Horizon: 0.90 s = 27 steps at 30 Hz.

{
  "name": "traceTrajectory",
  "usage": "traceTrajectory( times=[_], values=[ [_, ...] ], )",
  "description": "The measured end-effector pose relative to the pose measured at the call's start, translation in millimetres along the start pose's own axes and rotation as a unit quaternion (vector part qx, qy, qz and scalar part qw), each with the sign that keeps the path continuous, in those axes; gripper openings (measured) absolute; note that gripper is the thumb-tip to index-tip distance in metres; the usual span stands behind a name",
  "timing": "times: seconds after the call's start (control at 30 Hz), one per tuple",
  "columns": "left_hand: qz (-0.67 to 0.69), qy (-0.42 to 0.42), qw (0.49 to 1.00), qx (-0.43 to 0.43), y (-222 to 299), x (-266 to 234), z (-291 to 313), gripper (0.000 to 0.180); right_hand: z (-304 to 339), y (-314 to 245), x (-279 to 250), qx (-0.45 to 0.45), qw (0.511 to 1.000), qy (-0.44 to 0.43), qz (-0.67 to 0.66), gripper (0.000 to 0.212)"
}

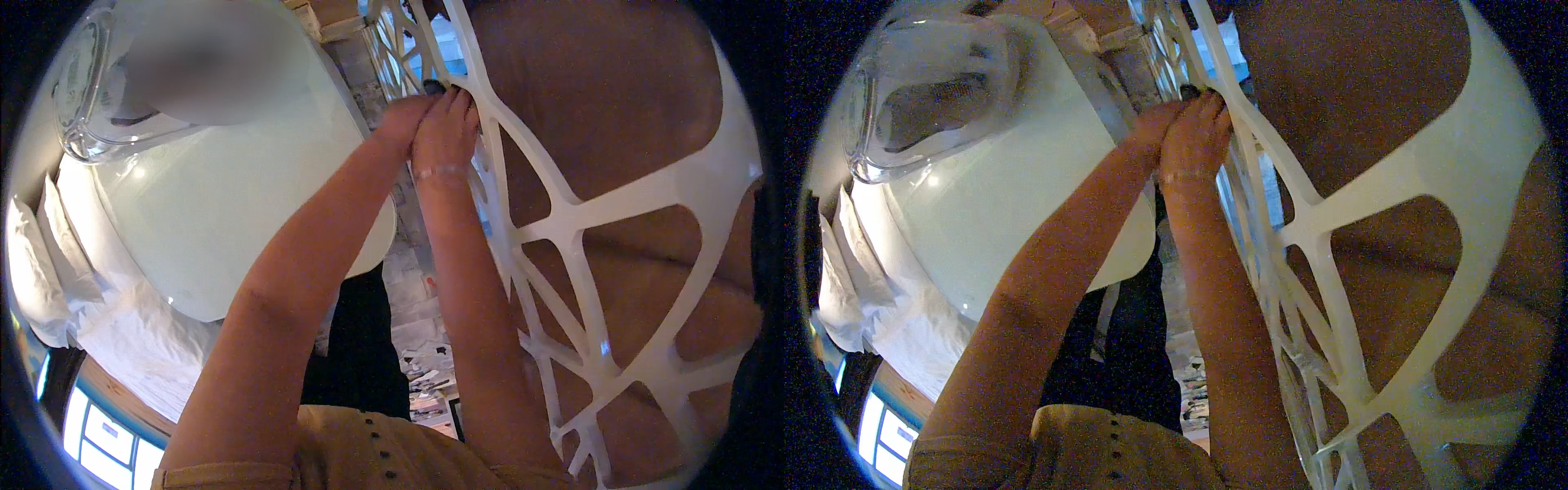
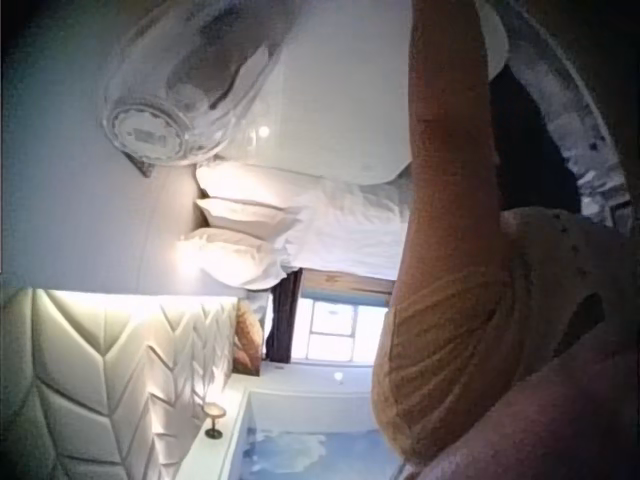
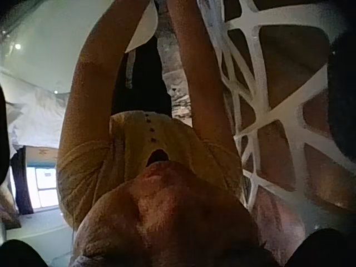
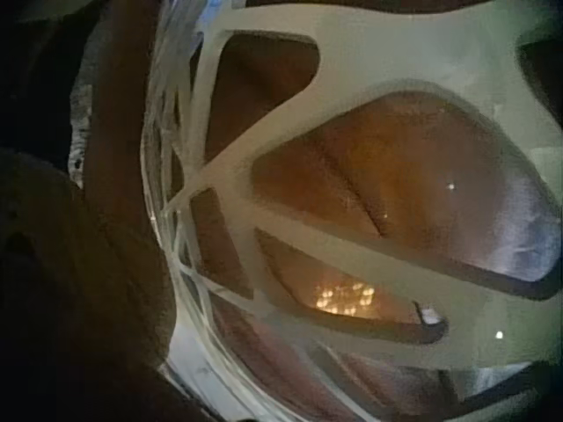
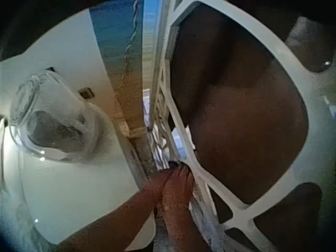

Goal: The person folds a white cloth and places it on a bed, then picks up a blue cloth and wipes a white table. The person then wipes a white decorative partition with a yellow and black sponge, moving along its surface.

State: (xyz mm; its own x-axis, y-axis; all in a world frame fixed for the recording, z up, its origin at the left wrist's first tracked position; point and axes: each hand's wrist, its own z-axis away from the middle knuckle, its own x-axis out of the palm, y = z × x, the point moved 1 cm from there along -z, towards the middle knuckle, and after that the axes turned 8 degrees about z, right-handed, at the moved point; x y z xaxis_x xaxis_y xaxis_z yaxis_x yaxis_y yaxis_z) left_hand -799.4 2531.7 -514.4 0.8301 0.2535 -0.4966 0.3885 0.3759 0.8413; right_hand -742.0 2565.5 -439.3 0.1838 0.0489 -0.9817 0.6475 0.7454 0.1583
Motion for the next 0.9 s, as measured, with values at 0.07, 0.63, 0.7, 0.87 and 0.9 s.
traceTrajectory(
  times=[0.07, 0.63, 0.7, 0.87, 0.9],
  values=[
    [0.167, 0.025, 0.985, -0.036, 3, 4, -1, 0.029, -13, 4, 10, 0.038, 0.997, -0.061, -0.022, 0.028],
    [0.493, 0.069, 0.846, -0.189, 77, 91, 106, 0.023, 68, 31, -35, -0.135, 0.958, -0.162, 0.192, 0.027],
    [0.484, 0.063, 0.851, -0.194, 78, 94, 120, 0.023, 83, 37, -47, -0.135, 0.973, -0.153, 0.106, 0.028],
    [0.622, 0.159, 0.742, -0.195, 115, 37, 114, 0.024, 107, 59, -93, 0.0, 0.996, 0.003, -0.091, 0.029],
    [0.579, 0.216, 0.771, -0.154, 125, 20, 97, 0.025, 104, 59, -85, 0.001, 0.996, 0.036, -0.085, 0.03]
  ],
)
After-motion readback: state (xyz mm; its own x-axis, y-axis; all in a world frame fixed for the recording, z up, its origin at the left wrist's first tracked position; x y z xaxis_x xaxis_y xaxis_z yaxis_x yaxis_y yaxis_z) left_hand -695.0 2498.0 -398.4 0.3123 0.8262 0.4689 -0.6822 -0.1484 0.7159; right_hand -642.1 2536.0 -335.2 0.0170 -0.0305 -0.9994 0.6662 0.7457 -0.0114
